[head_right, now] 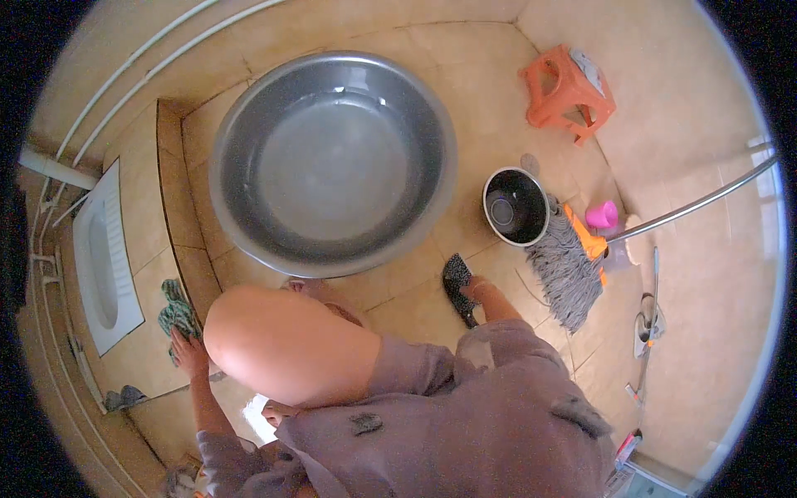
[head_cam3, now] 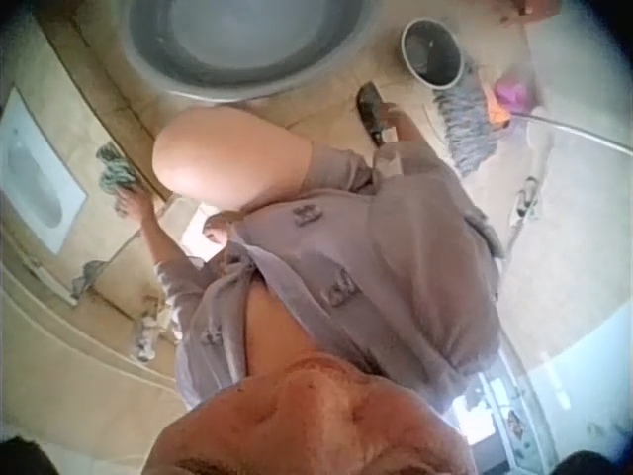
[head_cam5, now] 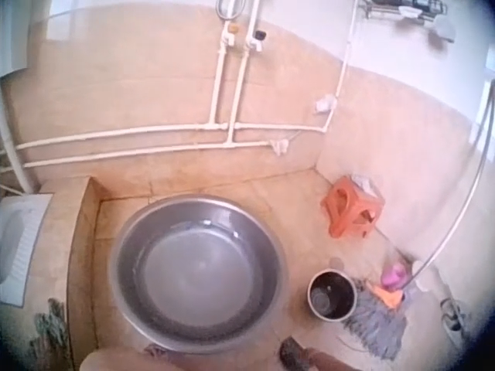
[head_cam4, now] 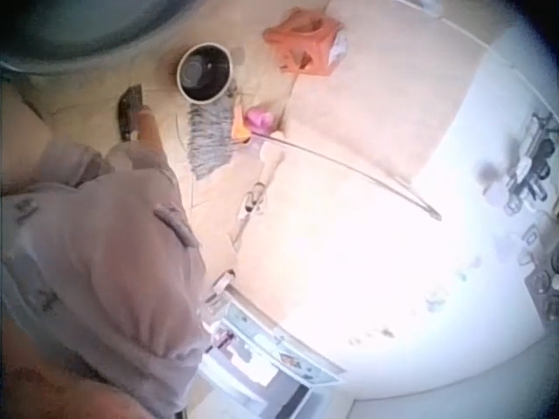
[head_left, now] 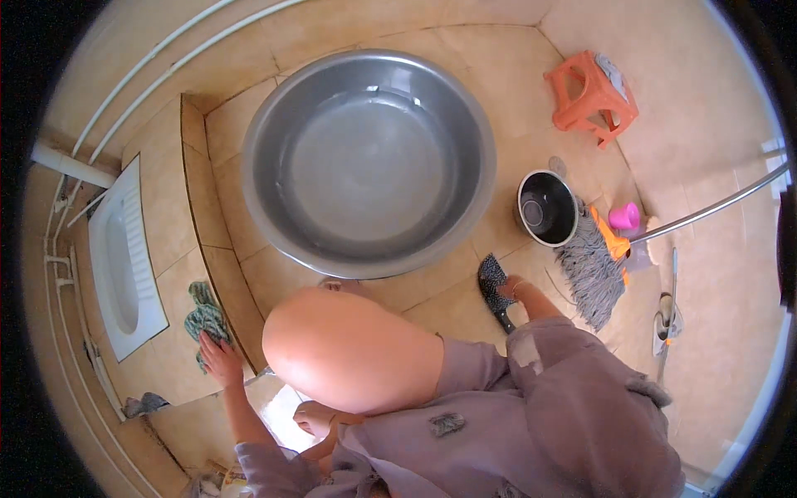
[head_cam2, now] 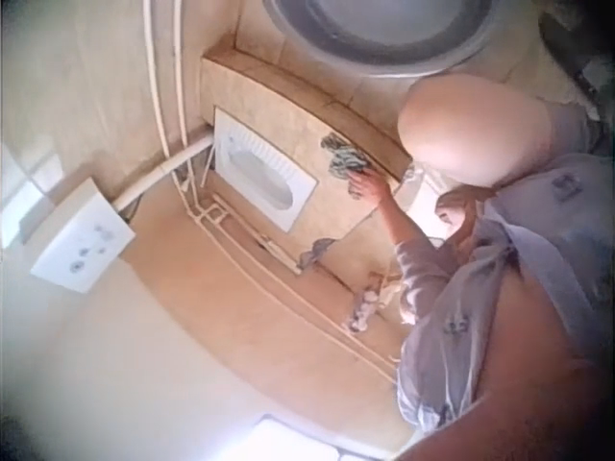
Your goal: The person scrapes bathroom floor tiles with a cleaver and wipes the floor and a PVC pipe with a cloth and a cleaning agent.
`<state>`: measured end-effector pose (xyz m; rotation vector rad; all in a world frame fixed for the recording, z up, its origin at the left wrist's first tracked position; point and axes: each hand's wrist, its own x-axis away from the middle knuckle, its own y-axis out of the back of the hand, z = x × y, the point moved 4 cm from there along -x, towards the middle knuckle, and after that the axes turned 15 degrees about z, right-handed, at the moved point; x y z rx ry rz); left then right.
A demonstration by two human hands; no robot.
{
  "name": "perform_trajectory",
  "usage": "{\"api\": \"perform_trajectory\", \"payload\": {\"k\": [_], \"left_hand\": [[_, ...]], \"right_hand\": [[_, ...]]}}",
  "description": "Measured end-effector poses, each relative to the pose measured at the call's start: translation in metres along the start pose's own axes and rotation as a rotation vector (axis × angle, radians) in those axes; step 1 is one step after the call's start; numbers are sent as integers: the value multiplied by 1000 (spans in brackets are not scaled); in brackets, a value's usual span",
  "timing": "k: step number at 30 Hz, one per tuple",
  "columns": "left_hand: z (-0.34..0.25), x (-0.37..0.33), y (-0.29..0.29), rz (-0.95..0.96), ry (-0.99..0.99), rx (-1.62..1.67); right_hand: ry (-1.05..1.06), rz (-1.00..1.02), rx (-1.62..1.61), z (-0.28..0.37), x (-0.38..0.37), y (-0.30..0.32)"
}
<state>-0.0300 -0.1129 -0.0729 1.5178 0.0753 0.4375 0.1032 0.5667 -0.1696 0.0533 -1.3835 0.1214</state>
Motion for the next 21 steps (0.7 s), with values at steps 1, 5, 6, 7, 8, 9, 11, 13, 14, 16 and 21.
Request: {"api": "perform_trajectory", "payload": {"k": [1, 5, 6, 7, 8, 9, 11, 13, 14, 16, 21], "left_hand": [[9, -3, -4, -1, 18, -9], [25, -2, 1, -15, -106, 199], [15, 2, 10, -128, -101, 161], [-4, 2, 18, -51, -33, 174], [-13, 4, 27, -103, -107, 195], [-18, 0, 29, 51, -43, 232], [-25, 8, 33, 42, 87, 136], [-29, 14, 35, 125, 93, 226], [-23, 22, 35, 112, 90, 219], [-14, 36, 38, 100, 87, 195], [-23, 41, 51, 90, 76, 189]], "right_hand": [[-29, -16, 76, -6, -13, -19], [-77, -210, 448, -26, -40, -90], [-87, -266, 502, -30, -41, -99], [-107, -325, 533, -38, -39, -100], [-120, -371, 549, -42, -35, -102], [-127, -413, 560, -45, -32, -100], [-118, -475, 568, -46, -26, -98], [-105, -532, 557, -47, -18, -86], [-91, -544, 551, -44, -13, -84], [-42, -581, 511, -43, 2, -77], [388, -783, 360, -11, 60, -58]]}}
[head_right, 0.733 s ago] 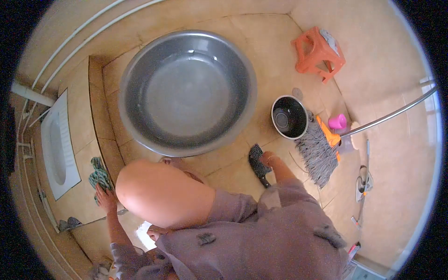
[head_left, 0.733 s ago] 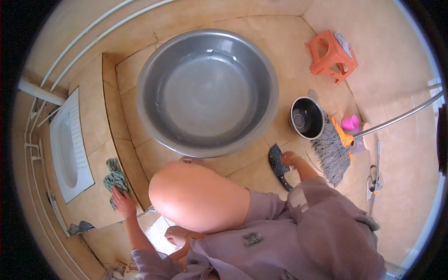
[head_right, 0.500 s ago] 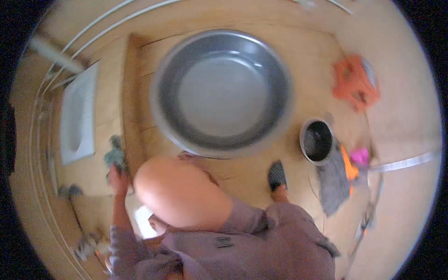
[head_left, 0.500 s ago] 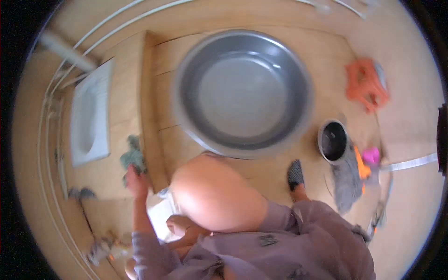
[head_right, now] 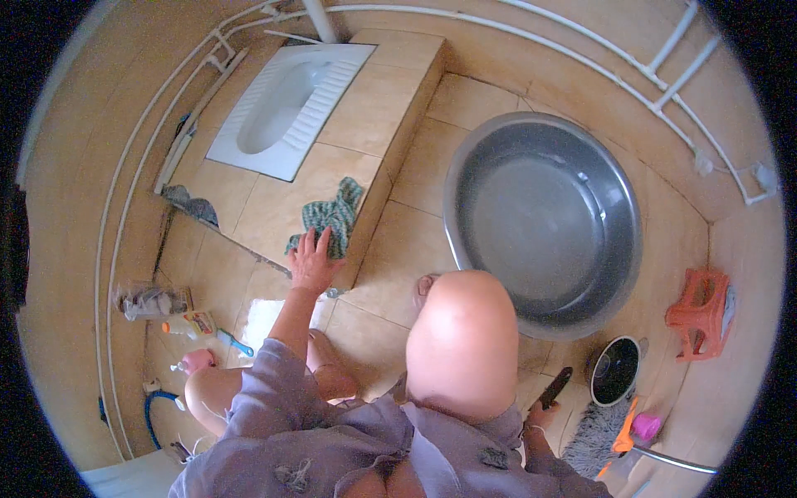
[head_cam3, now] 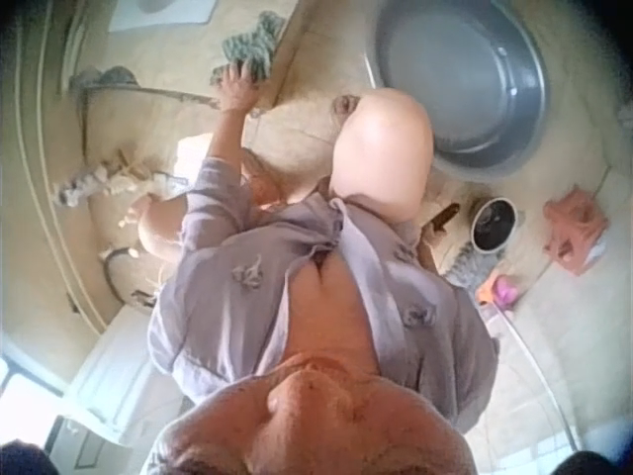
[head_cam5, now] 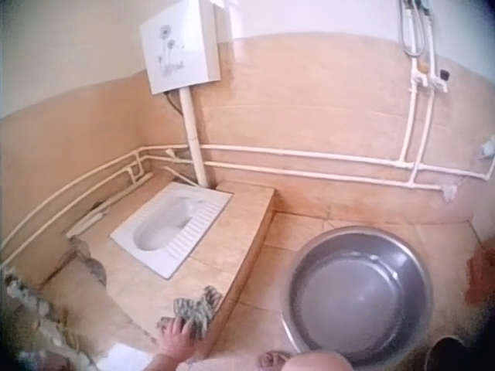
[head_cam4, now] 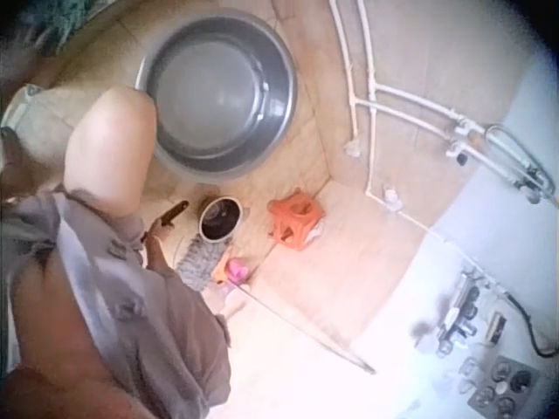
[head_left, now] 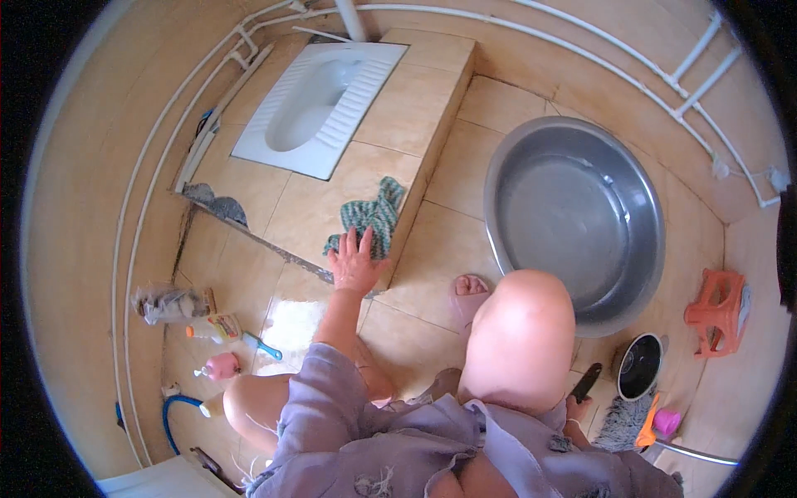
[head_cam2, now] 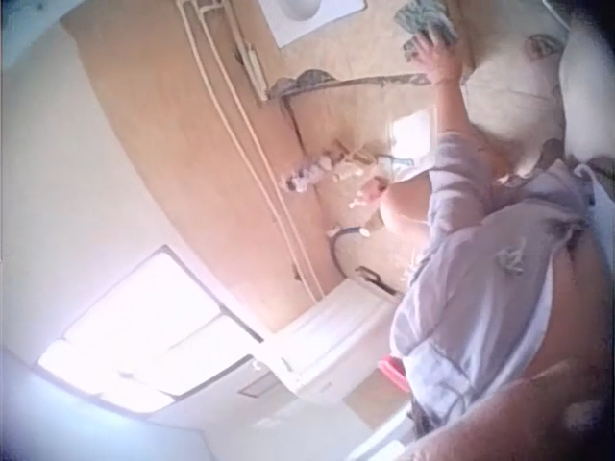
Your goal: The person scrapes bathroom floor tiles with a cleaver and wipes the floor and a PVC pipe with a cloth and a cleaning agent.
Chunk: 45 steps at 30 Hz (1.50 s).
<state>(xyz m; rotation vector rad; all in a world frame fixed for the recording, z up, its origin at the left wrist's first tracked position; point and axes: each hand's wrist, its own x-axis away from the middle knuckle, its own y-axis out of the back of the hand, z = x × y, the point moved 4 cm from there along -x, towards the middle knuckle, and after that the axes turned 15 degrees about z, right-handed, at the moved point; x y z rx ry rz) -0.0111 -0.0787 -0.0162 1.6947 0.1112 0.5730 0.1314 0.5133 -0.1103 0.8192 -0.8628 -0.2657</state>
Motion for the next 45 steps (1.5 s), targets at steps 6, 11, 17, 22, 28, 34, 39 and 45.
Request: {"api": "perform_trajectory", "payload": {"k": [6, 11, 17, 22, 28, 34, 39, 45], "left_hand": [[19, -1, 11, -147, -12, 155], [46, -15, 1, -92, 291, 436], [87, -39, -14, 405, 239, 620], [106, -50, -2, 295, 123, 660], [106, -25, 14, 403, 106, 1703], [155, -32, 35, 433, -184, 824], [226, 10, 61, 859, -108, 534], [247, 165, -43, 1253, 324, 793]], "right_hand": [[673, -9, 63, 99, 27, 56], [1004, 75, 363, 260, 21, 49], [1348, 207, 786, 459, 70, -7], [1858, 175, 1175, 557, 137, -94], [2229, 131, 1278, 597, 153, -194], [2201, 218, 1180, 597, 189, -292], [1920, 338, 1301, 589, 188, -322], [1760, 267, 881, 588, 184, -288]]}}
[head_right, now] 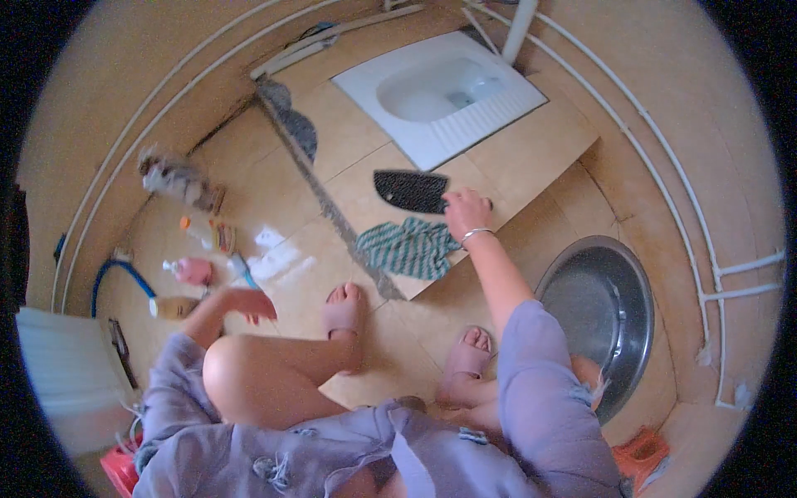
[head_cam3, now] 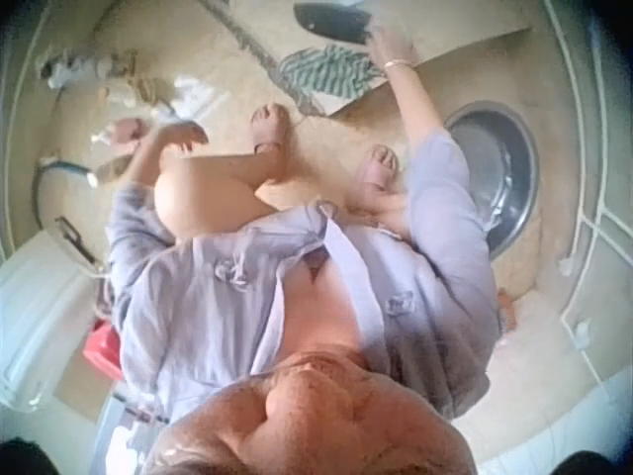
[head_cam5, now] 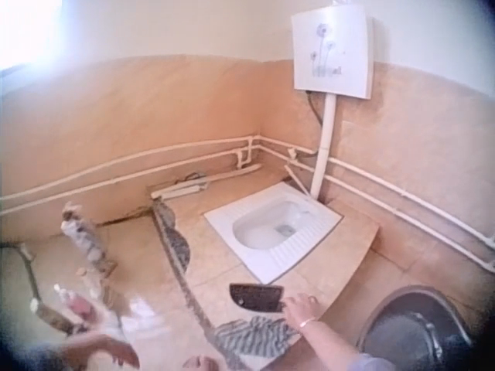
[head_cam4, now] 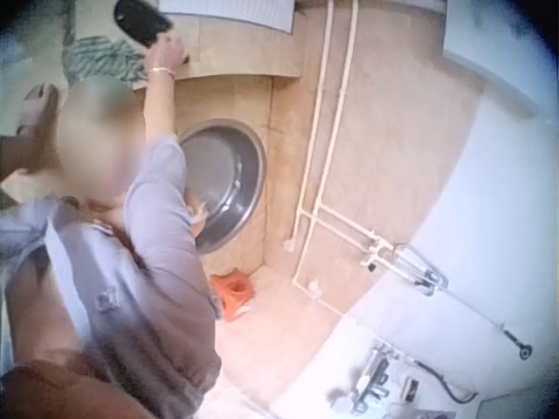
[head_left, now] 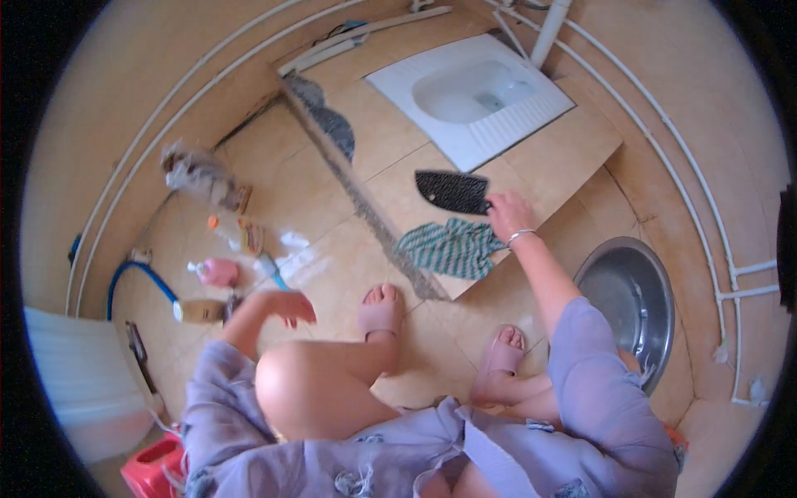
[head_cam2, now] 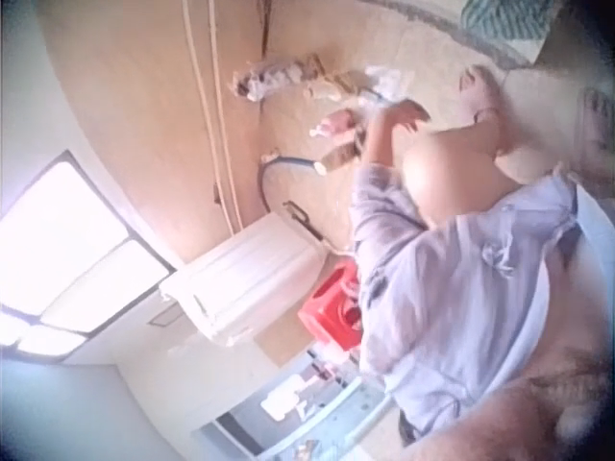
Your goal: The person scrapes bathroom floor tiles with a cleaver and wipes the floor and a PVC pipe with a cloth and a cleaning agent.
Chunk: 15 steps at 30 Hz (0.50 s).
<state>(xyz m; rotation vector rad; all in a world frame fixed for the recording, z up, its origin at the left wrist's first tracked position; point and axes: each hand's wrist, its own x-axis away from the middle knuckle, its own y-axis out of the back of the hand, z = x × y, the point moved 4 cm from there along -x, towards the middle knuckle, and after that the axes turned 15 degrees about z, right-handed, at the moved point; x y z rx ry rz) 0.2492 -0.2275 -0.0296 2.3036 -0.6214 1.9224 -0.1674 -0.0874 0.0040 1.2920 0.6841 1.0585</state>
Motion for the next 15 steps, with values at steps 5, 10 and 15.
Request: {"api": "perform_trajectory", "payload": {"k": [5, 10, 15], "left_hand": [[-65, -172, -44, -1366, -253, -16], [-112, -151, -41, -1474, -347, -137], [-87, -117, -11, -1416, -223, 209]], "right_hand": [[120, 34, -343, 37, 27, -25], [42, 442, -483, -15, 65, -53], [-78, 564, -629, -3, 75, -53]]}}
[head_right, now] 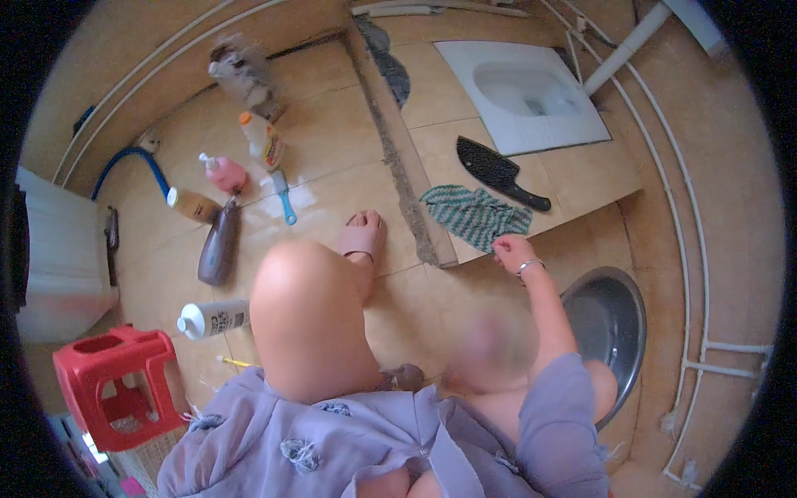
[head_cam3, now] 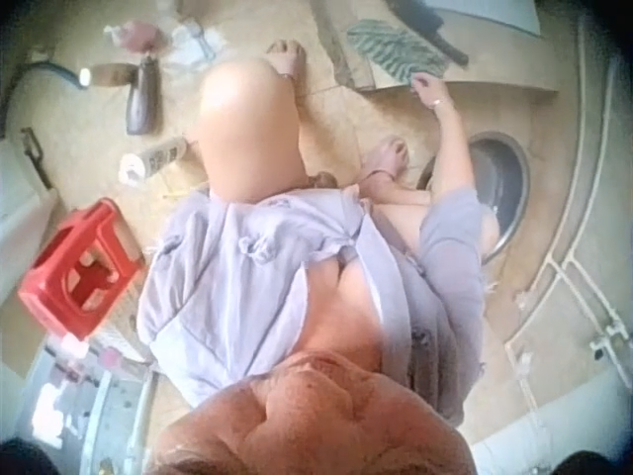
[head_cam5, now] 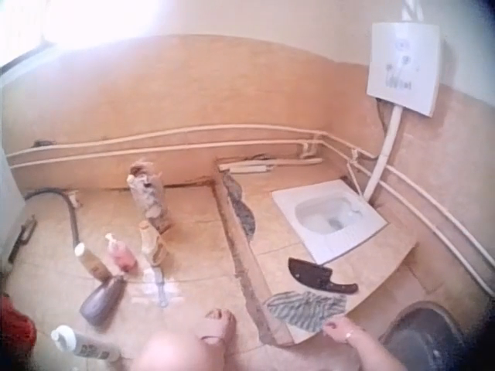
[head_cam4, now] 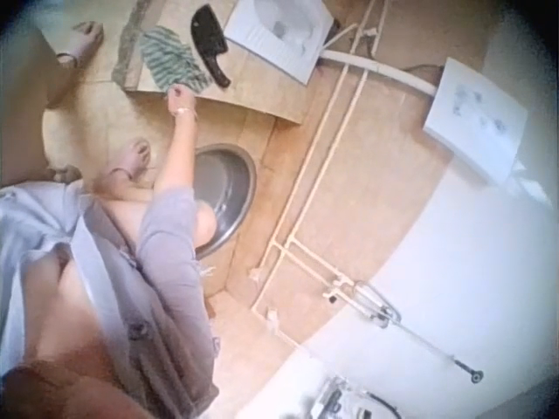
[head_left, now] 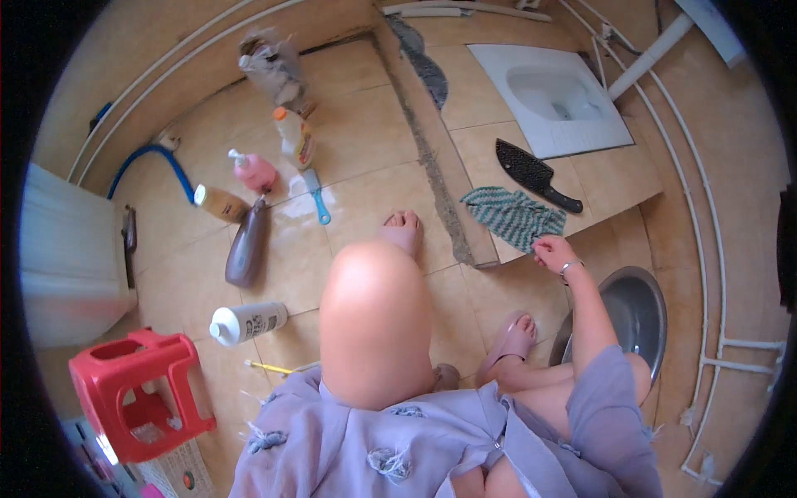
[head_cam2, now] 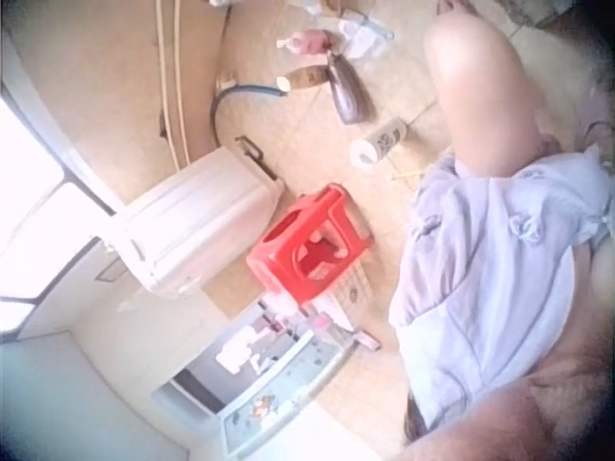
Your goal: The person scrapes bathroom floor tiles with a cleaver and wipes the floor and a PVC pipe with a cloth and a cleaning agent.
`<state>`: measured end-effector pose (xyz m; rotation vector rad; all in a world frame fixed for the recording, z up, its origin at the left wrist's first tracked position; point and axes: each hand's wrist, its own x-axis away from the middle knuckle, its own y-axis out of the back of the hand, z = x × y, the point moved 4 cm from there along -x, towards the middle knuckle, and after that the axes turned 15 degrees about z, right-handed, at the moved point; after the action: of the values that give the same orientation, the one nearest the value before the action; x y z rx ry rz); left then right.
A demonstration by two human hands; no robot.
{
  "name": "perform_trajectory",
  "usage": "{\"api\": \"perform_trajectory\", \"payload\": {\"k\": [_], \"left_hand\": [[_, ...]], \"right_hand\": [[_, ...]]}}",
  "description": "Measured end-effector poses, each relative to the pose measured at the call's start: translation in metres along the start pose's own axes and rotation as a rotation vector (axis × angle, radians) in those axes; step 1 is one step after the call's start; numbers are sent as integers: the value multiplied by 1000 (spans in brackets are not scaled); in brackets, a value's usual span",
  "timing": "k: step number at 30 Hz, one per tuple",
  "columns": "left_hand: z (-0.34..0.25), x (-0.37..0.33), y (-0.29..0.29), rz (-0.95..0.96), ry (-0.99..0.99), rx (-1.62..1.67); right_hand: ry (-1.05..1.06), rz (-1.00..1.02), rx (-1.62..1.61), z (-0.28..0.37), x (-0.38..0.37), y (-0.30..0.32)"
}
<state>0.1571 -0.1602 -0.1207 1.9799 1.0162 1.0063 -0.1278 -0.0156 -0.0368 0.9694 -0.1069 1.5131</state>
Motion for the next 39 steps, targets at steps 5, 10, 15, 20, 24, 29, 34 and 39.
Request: {"api": "perform_trajectory", "payload": {"k": [5, 10, 15, 20, 24, 29, 34, 39], "left_hand": [[13, -2, 20, 17, -25, 89], [0, -12, 2, 16, -78, 103], [83, -24, -50, -73, 91, 206], [69, -33, -63, 181, 167, 226], [59, -37, -50, 247, 143, 276], [58, -40, -36, 278, 87, 300], [69, -33, -14, 370, 21, 347], [98, -14, 37, 716, 9, 645]], "right_hand": [[38, 118, -57, 53, -34, -6], [164, 112, 174, 96, -68, 24], [254, 263, 399, 136, -107, 17], [214, 304, 494, 123, -100, 24], [304, 112, 565, 114, -89, 18], [258, -123, 645, 119, -76, -1], [54, -214, 708, 129, -49, -8], [273, -328, 168, 128, -15, -6]]}}
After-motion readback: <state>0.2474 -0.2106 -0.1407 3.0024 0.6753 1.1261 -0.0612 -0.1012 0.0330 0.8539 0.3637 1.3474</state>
